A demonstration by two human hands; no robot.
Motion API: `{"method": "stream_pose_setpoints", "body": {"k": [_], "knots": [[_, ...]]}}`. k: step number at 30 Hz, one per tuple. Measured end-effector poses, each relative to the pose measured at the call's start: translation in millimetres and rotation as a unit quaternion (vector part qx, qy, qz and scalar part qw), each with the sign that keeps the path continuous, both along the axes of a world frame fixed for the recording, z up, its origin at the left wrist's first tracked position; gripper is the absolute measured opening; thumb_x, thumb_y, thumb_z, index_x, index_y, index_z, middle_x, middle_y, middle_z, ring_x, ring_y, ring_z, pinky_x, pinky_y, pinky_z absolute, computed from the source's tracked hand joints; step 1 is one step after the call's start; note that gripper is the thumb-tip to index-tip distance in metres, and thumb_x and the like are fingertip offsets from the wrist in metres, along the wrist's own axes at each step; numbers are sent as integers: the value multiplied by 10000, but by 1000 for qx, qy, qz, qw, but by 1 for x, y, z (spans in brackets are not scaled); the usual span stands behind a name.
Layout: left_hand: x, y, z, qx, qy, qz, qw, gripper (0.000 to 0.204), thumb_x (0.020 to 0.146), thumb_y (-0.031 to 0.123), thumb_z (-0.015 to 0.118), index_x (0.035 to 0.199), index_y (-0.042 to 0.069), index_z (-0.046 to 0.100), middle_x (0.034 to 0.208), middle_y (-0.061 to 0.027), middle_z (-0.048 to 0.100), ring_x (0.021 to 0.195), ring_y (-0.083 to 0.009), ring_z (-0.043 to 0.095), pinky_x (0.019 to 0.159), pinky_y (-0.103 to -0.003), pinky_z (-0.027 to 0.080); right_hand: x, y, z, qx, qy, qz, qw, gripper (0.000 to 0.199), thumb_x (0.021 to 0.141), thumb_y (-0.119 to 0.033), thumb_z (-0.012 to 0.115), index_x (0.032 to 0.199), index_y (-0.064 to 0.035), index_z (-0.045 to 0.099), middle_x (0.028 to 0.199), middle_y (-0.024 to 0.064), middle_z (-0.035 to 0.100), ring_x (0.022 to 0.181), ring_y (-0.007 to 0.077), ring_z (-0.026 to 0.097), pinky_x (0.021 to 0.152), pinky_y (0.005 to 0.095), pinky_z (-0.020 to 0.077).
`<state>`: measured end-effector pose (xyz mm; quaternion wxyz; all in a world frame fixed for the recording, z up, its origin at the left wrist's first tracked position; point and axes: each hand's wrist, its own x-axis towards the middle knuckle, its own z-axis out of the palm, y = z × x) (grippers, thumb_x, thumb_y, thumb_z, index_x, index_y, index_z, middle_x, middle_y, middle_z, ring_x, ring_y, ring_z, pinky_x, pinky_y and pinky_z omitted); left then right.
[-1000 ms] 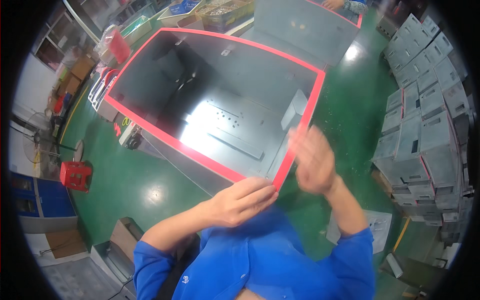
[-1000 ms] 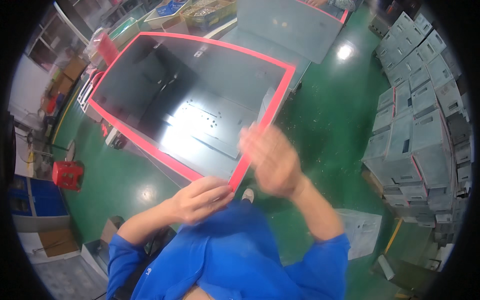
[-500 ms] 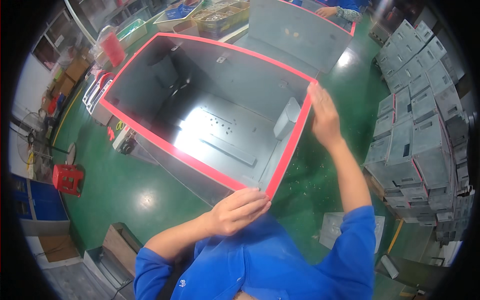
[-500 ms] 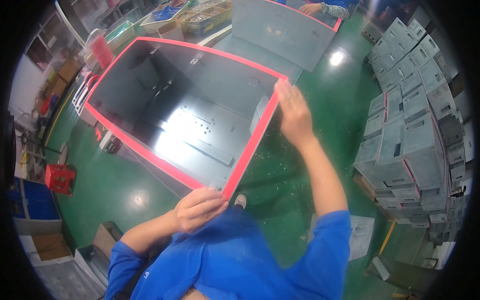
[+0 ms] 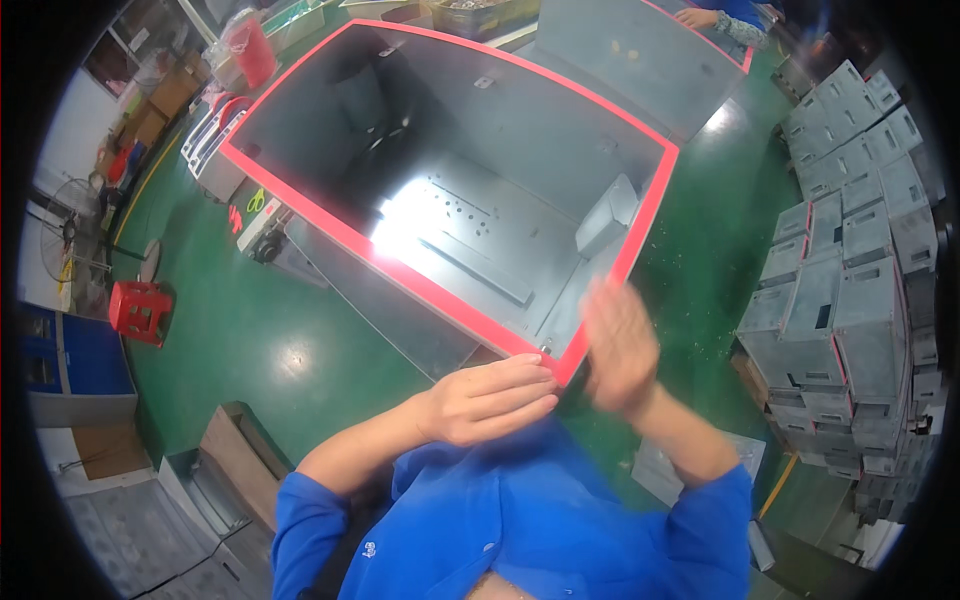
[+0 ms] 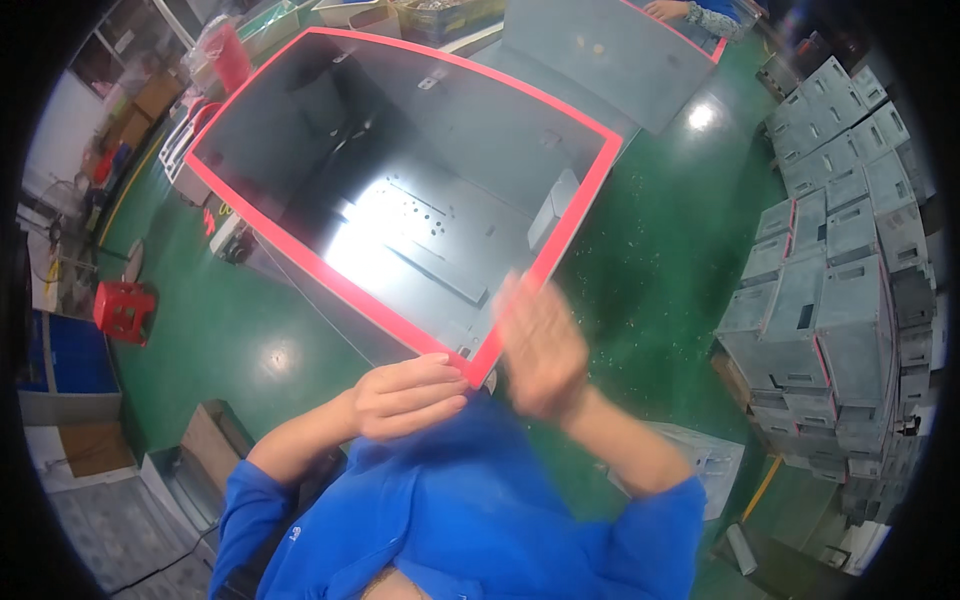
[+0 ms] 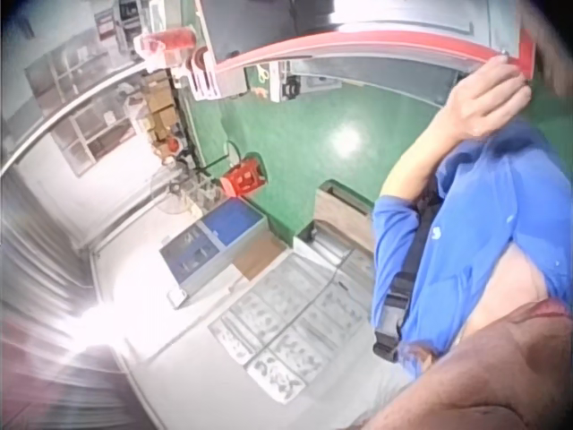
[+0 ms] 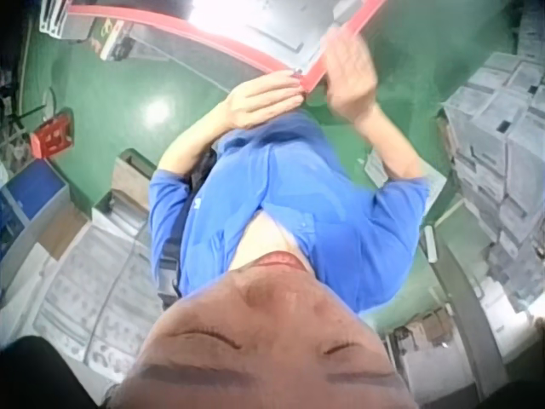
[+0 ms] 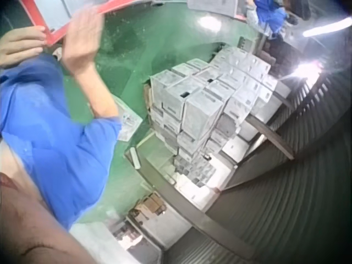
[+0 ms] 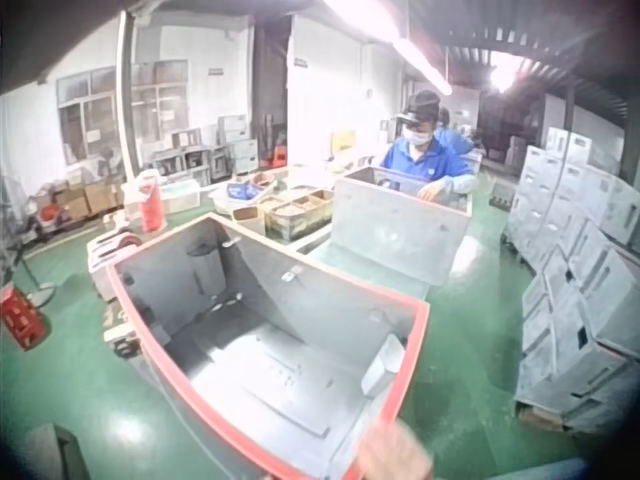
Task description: Applying red tape to the edges of metal boxes and moving boxes.
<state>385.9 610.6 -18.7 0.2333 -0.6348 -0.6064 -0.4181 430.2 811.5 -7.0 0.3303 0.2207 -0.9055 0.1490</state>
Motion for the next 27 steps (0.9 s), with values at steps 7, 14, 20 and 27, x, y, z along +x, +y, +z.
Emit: {"method": "stream_pose_setpoints", "body": {"k": [7,14,20,27], "knots": [[-2,4,-7,60,-28,63,996,246,711,30,609,949,-35,594,940,-162,581,885,-309,571,760,-393,510,48,-27,-4,28,-23,66,997,224,756,-78,523,940,-8,630,1033,178,602,996,293,577,904,394,427],[10,18,1,-99,8,143,985,256,762,126,607,1006,49,613,1115,-73,584,982,-189,558,804,-298,411,15,12,-6,-85,41,40,995,334,771,-28,481,1101,2,527,1112,184,560,1085,305,518,952,412,382],[9,17,-9,-75,41,137,987,229,758,155,620,974,81,636,1040,-39,628,975,-176,565,908,-319,335,-94,99,-15,17,28,-98,995,433,805,15,388,1237,37,404,1267,208,423,1197,353,391,1009,421,315],[5,8,-5,-42,-3,88,995,195,780,98,570,960,61,633,1089,-50,601,1024,-164,560,882,-307,402,-144,133,-18,-19,-43,-185,982,465,832,32,346,1297,21,330,1325,195,360,1246,334,326,1027,391,286]]}}
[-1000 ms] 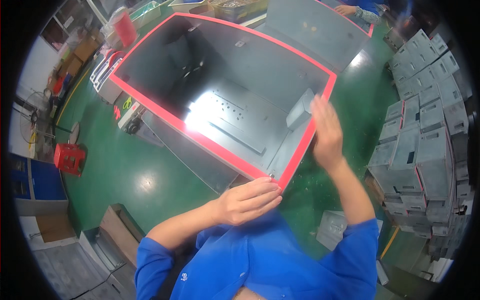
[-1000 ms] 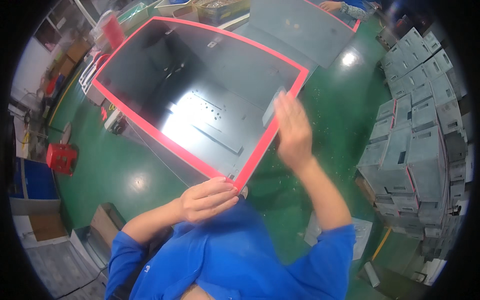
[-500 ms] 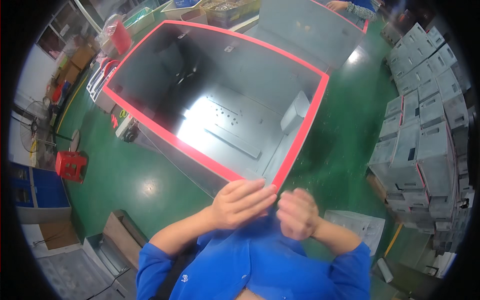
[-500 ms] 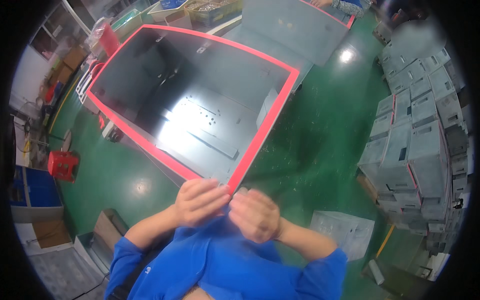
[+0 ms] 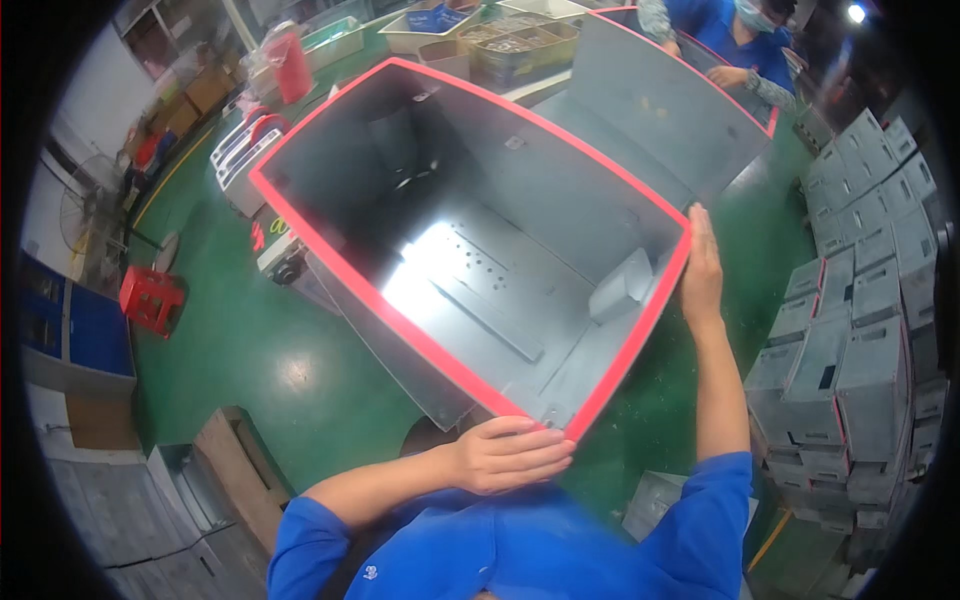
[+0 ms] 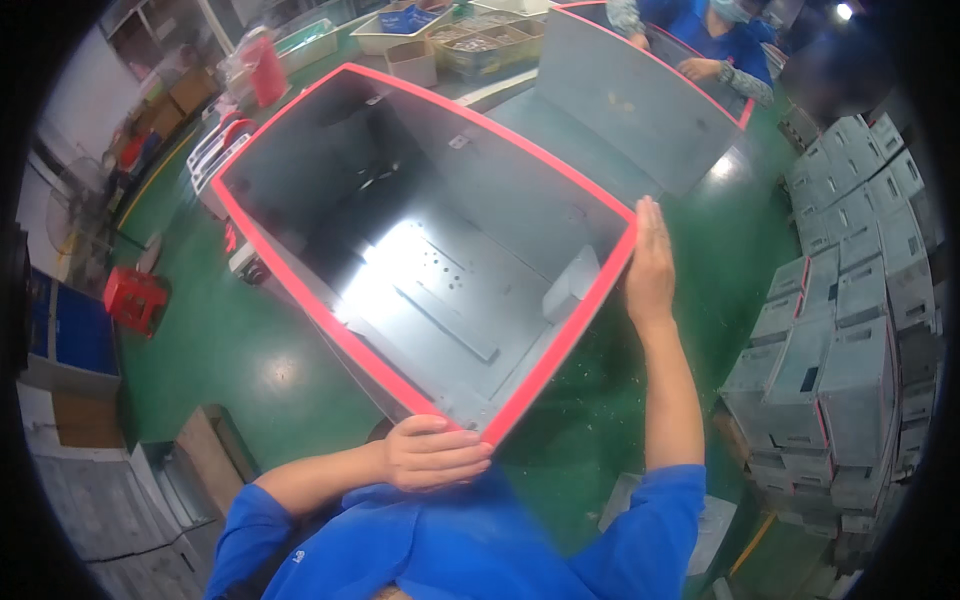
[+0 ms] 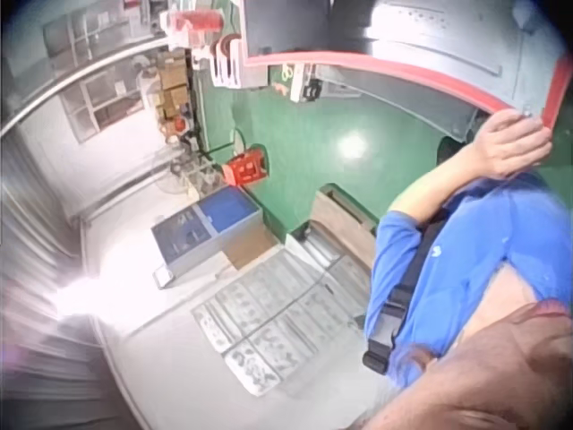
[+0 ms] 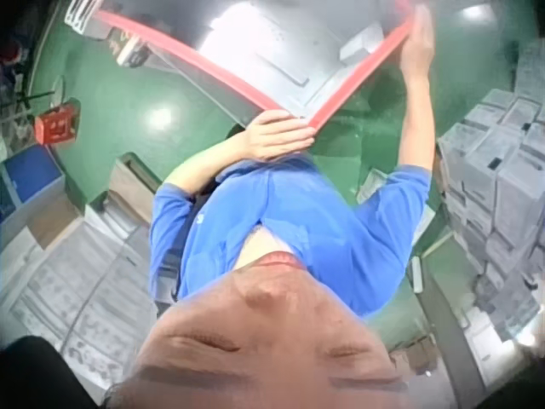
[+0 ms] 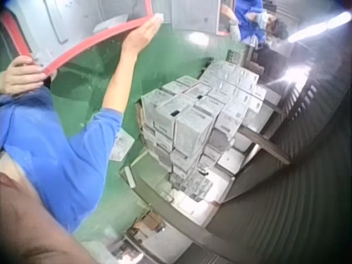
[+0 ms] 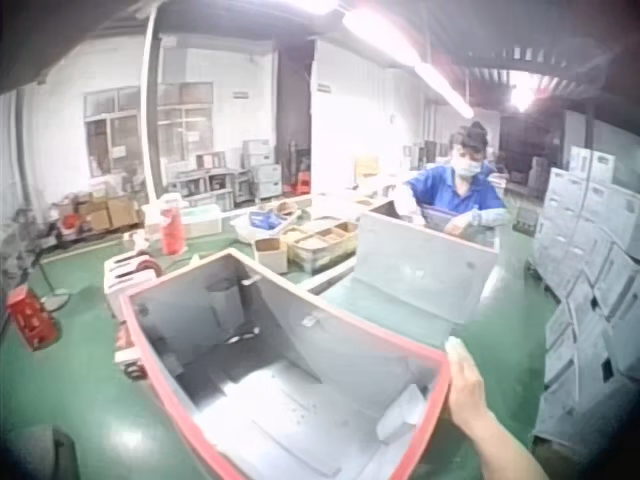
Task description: Applying red tape to the edges of metal boxes and moving boxes.
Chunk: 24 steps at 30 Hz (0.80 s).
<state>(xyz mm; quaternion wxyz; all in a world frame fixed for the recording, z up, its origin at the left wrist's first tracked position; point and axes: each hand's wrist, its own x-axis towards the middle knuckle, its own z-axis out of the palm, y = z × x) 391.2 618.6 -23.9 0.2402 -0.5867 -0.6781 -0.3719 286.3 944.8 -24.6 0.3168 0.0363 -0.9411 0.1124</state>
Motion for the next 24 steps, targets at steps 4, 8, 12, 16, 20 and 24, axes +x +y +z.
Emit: {"method": "stream_pose_setpoints", "body": {"k": [4,8,12,16,20,24], "knots": [[-10,-8,-4,15,11,-103,995,223,785,67,509,984,25,600,1129,-82,563,1076,-229,530,940,-376,399,43,-41,16,37,-1,-15,999,459,827,35,379,1285,31,343,1323,204,361,1241,343,331,1023,403,283],[-24,-43,-22,-15,-10,-160,987,275,795,74,491,1052,30,579,1150,-113,548,1114,-254,498,977,-410,369,115,-126,25,67,-44,31,996,436,785,45,414,1219,87,404,1262,256,409,1192,389,384,993,450,315],[-57,-132,-27,-30,-79,-86,993,361,716,53,535,1073,47,587,1150,-148,543,1110,-298,494,939,-424,399,172,-207,28,58,-83,-16,995,460,738,70,394,1194,127,401,1234,296,411,1170,436,386,978,478,323],[-112,-205,-17,7,-112,29,993,364,657,-43,619,1015,19,595,1078,-153,568,1038,-349,523,851,-415,443,199,-258,22,65,-78,-126,987,495,724,53,414,1210,139,369,1253,306,381,1178,454,365,983,485,311],[-153,-255,-8,6,-104,78,992,369,679,-52,599,1042,9,577,1099,-161,554,1059,-353,508,876,-407,425,191,-292,31,90,-106,-189,972,545,769,-42,475,1262,119,307,1298,296,330,1219,432,318,1010,484,264],[-201,-279,-3,35,-82,153,984,458,696,-44,597,1143,21,519,1197,-167,485,1137,-360,442,947,-427,357,162,-314,41,110,-123,-239,957,620,773,-123,550,1283,101,279,1320,275,311,1238,400,303,1028,487,231]]}}
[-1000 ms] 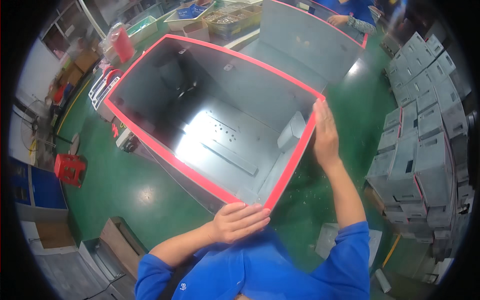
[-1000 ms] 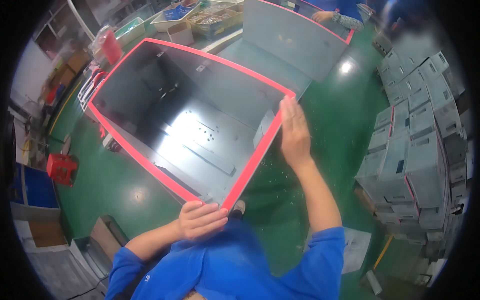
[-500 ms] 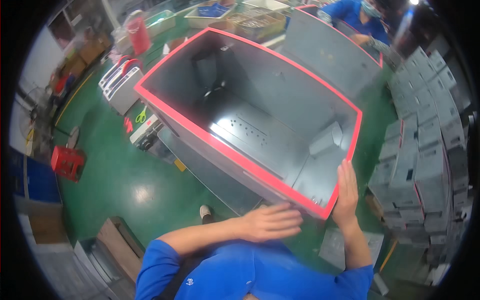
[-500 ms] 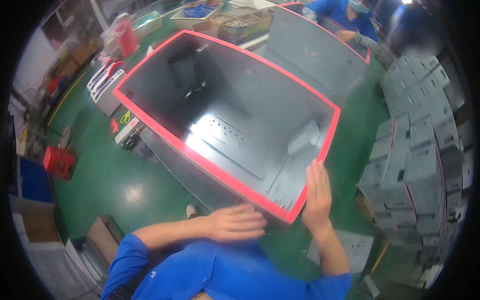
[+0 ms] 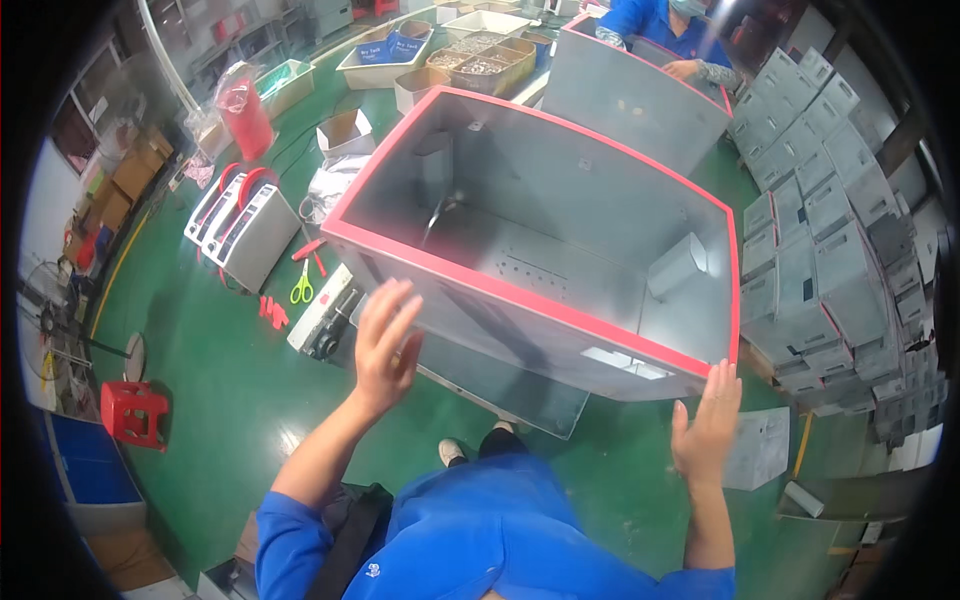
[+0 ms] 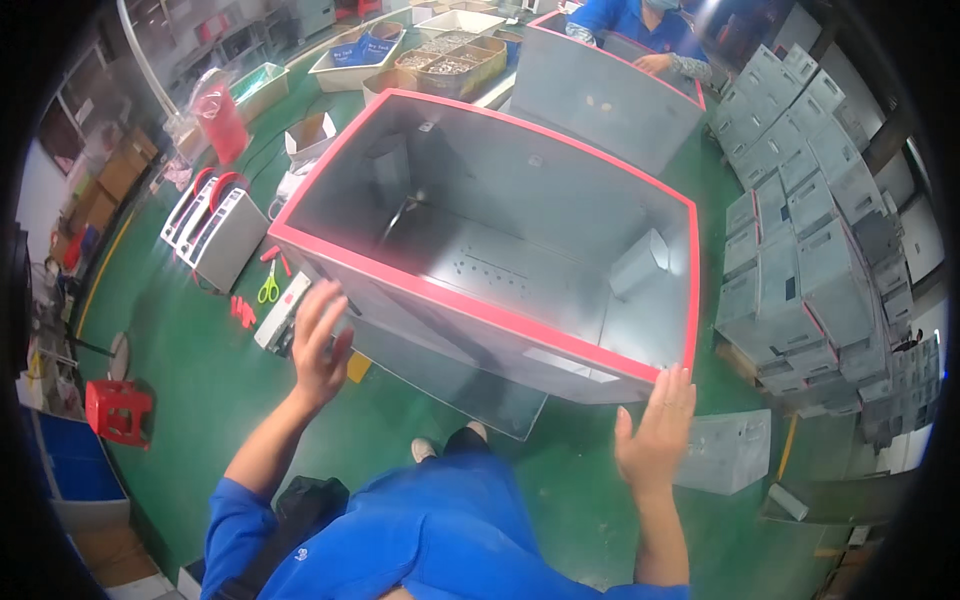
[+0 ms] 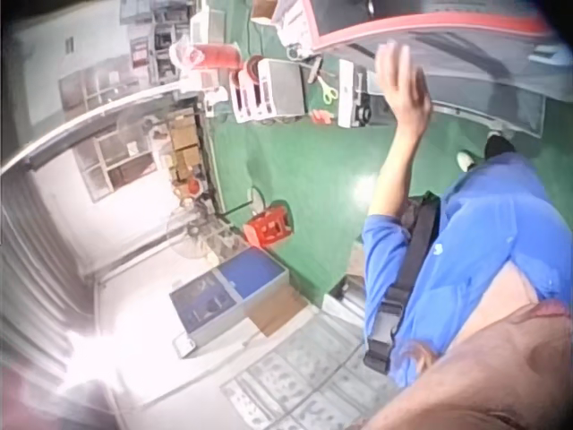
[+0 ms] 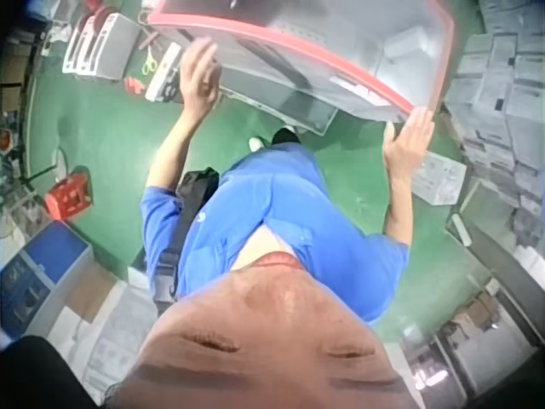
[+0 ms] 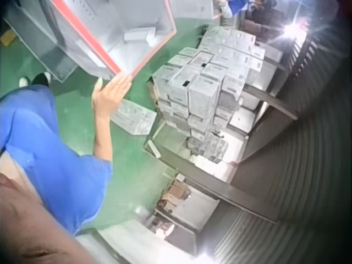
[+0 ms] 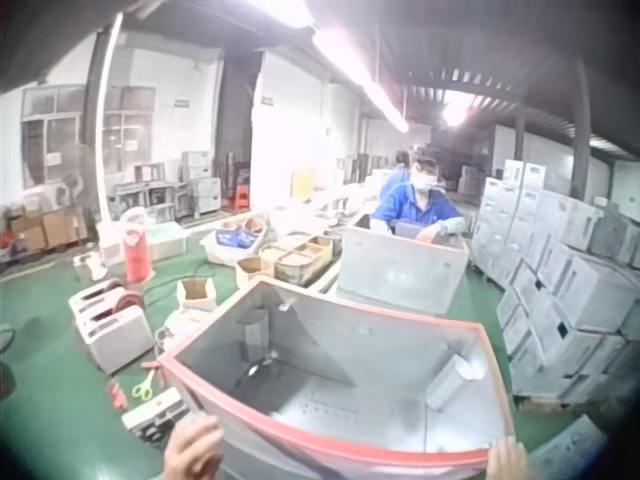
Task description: Applying red tape to the edges of metal boxes and moving boxes.
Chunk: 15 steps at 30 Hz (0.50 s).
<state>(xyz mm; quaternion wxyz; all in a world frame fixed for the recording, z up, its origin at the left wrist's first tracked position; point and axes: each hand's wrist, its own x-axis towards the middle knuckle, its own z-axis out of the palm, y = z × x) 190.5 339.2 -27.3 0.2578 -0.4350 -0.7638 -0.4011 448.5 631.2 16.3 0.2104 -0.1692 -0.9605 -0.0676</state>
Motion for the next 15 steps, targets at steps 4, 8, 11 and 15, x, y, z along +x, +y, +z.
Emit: {"method": "stream_pose_setpoints", "body": {"k": [4,8,11,15], "knots": [[-45,5,11,38,-48,78,995,512,743,28,608,1229,22,446,1309,-182,362,1228,-353,330,1006,-422,268,-67,-43,-7,-3,16,95,995,578,796,-235,548,1240,90,371,1281,259,385,1207,391,363,1018,479,261],[-73,4,4,56,-80,135,986,717,733,148,673,1323,-1,293,1389,-209,225,1296,-344,207,1041,-418,184,-129,-72,-2,-33,29,226,973,475,807,-236,524,1185,45,464,1192,199,504,1147,322,455,955,445,339],[-77,-2,-23,118,-207,129,963,1007,670,273,742,1380,0,82,1427,-205,121,1315,-325,163,1046,-401,184,-140,-54,-23,86,100,237,962,369,851,-298,473,1100,-31,526,1119,116,566,1014,245,528,854,373,376],[-87,9,-35,210,-302,46,929,1115,668,337,743,1376,10,-54,1441,-200,53,1323,-300,145,1038,-394,225,-166,-34,-46,308,216,250,892,361,888,-384,411,1022,-69,527,1026,89,592,851,213,547,713,325,374]]}}
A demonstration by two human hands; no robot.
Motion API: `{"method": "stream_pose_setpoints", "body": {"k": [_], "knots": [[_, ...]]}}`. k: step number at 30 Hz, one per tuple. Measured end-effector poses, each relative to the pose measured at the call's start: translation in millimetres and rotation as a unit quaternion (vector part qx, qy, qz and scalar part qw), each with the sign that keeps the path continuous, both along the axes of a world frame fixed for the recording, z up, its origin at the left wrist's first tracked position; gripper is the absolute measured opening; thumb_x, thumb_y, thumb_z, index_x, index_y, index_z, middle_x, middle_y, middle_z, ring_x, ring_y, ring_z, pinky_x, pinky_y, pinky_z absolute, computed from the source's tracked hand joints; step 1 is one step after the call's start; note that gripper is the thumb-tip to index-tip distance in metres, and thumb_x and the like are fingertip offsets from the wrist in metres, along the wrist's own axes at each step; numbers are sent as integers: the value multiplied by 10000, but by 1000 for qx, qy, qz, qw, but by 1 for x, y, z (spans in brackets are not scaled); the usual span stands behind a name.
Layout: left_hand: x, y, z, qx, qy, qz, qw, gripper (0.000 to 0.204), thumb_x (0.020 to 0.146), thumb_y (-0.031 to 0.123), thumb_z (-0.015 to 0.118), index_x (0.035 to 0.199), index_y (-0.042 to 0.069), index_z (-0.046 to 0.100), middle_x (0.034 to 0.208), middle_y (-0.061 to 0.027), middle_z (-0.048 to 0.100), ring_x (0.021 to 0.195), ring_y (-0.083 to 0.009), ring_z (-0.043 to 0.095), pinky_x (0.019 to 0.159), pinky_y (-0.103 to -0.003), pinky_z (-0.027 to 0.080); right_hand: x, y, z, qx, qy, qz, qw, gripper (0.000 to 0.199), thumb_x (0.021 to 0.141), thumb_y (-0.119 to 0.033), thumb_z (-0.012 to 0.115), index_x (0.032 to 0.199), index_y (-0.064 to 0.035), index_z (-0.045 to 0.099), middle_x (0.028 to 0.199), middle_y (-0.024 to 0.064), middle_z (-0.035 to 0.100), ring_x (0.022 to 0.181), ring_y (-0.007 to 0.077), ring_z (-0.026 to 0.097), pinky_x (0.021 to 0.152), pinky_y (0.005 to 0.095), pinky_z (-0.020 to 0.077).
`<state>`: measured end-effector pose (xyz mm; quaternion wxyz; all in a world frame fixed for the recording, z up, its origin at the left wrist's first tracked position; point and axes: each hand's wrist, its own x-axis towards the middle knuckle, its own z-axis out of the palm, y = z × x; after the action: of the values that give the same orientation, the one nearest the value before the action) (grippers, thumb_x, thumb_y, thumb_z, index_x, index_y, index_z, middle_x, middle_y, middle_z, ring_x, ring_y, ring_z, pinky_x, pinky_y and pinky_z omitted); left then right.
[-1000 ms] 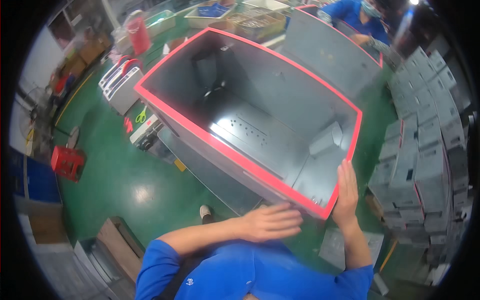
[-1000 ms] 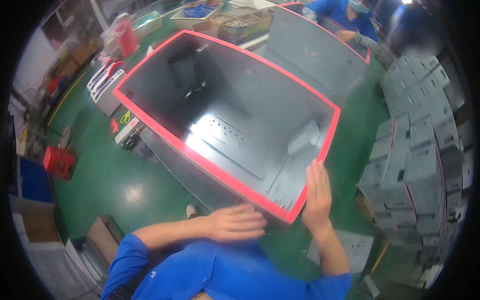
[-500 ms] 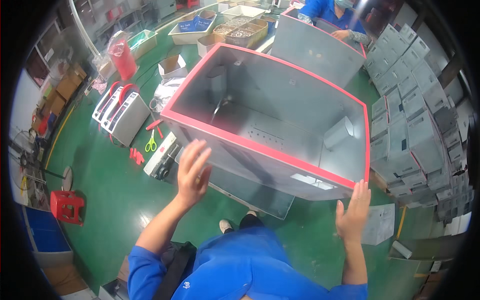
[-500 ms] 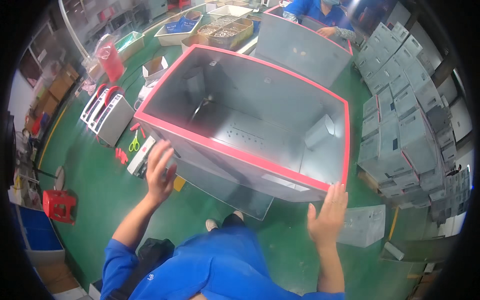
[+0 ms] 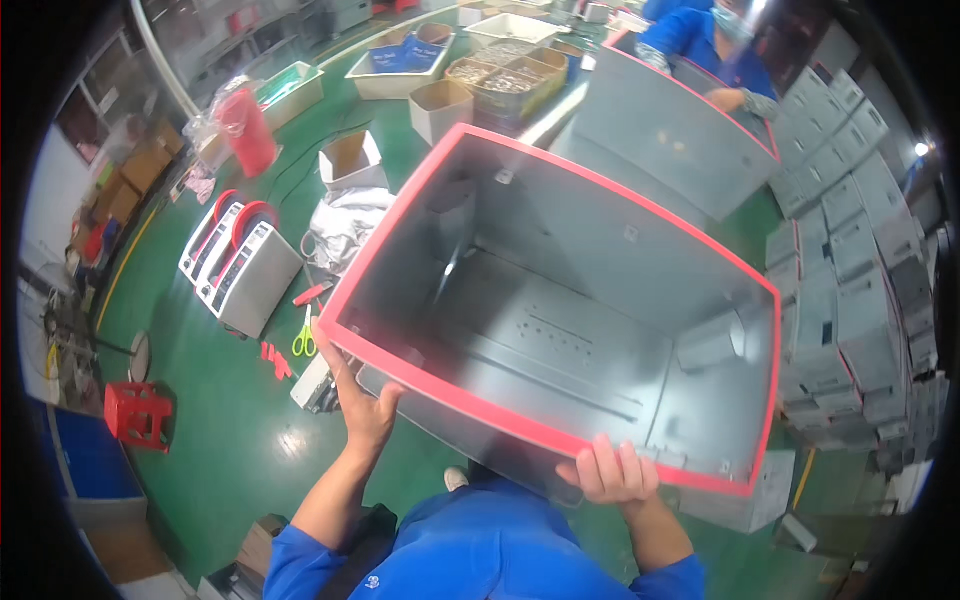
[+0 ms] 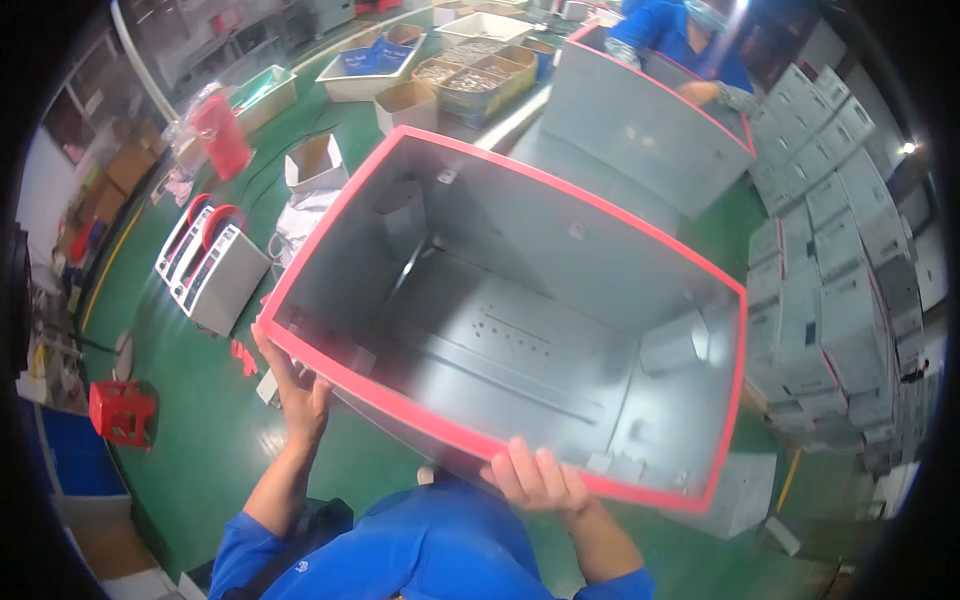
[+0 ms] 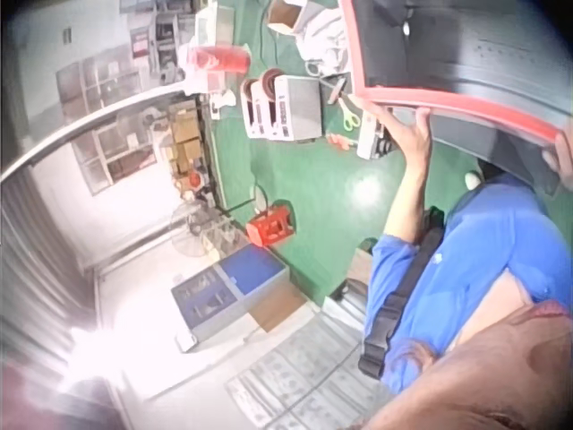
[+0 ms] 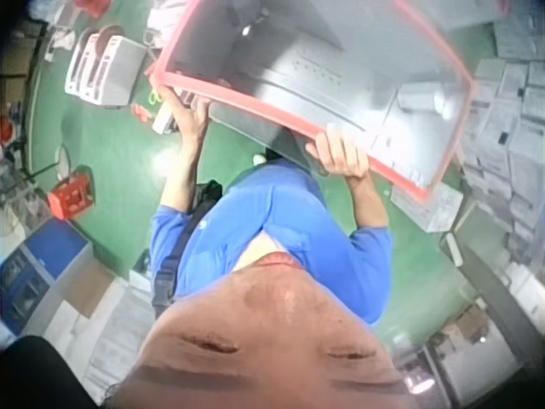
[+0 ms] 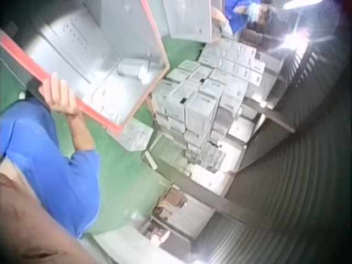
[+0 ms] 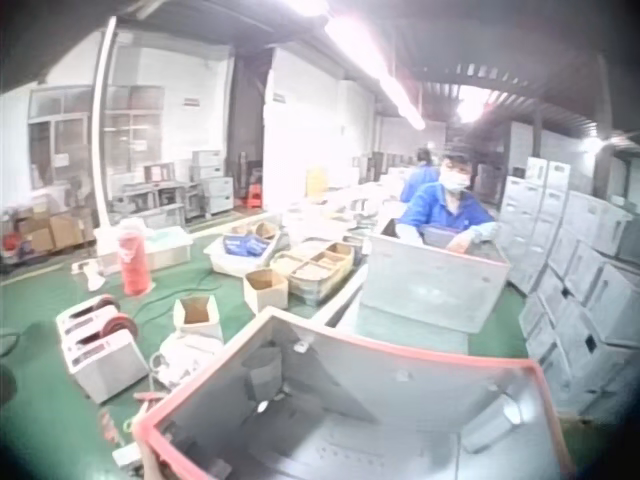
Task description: Applying red tape to the edges of metal boxes and moving boxes.
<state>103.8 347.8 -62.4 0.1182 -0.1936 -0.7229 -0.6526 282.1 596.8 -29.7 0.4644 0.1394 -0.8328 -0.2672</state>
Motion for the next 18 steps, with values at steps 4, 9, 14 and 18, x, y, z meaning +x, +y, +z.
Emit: {"method": "stream_pose_setpoints", "body": {"k": [4,9,14,18], "knots": [[-49,27,6,-68,-8,11,998,1100,667,348,738,1376,-1,-28,1438,-218,34,1334,-308,98,1050,-399,201,-43,25,3,48,37,-8,998,399,891,-429,411,1056,-75,497,994,75,595,833,194,545,713,314,371],[-119,59,12,-194,100,-64,974,971,673,291,730,1382,25,122,1417,-259,75,1325,-372,83,1060,-419,160,-111,65,-3,37,-5,-89,995,370,887,-347,460,1127,-67,494,1076,102,577,943,238,549,746,332,404],[-30,72,-23,-265,85,-190,942,843,761,296,652,1391,83,134,1420,-247,72,1307,-395,138,1050,-434,196,-165,168,-19,-26,-25,-101,994,364,874,-281,488,1206,-133,468,1188,31,527,1029,210,535,797,334,410],[45,53,-74,-197,-151,-284,926,738,822,265,576,1394,125,130,1418,-242,71,1281,-389,213,1017,-425,283,-188,245,-15,-30,20,-114,993,327,889,-277,492,1166,-108,526,1175,-12,552,990,172,565,773,309,460]]}}
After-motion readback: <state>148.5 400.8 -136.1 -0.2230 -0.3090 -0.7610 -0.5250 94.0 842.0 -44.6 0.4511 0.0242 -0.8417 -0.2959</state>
